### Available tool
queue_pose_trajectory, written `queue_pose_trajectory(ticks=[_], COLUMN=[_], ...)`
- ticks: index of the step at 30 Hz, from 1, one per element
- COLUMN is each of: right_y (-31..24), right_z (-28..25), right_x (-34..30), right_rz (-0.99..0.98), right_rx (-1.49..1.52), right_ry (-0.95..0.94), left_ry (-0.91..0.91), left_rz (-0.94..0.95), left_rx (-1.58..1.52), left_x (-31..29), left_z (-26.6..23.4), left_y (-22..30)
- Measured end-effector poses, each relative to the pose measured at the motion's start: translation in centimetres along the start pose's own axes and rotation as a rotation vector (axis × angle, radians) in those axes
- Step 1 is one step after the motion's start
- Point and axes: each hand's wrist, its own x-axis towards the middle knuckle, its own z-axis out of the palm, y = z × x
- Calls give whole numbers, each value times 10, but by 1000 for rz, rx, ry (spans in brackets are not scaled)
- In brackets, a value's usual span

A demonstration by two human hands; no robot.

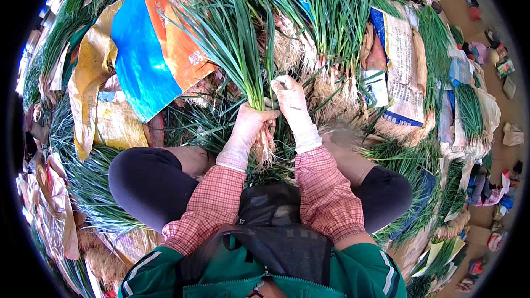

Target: The person sorts and bundles green onions by hand while sitting on the floor, removing debris and outer layers from the bulbs.

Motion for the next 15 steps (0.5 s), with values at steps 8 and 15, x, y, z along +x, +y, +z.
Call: queue_pose_trajectory(ticks=[8, 15], right_y=[15, -25], right_z=[-24, -67], right_x=[16, -66], right_rz=[475, 246], right_rx=[381, 172], right_ry=[184, -332], left_ry=[-222, -236], left_rz=[-147, -27], left_rx=[-187, -193], left_x=[-14, -5], left_z=[-5, 2], left_y=[22, 12])
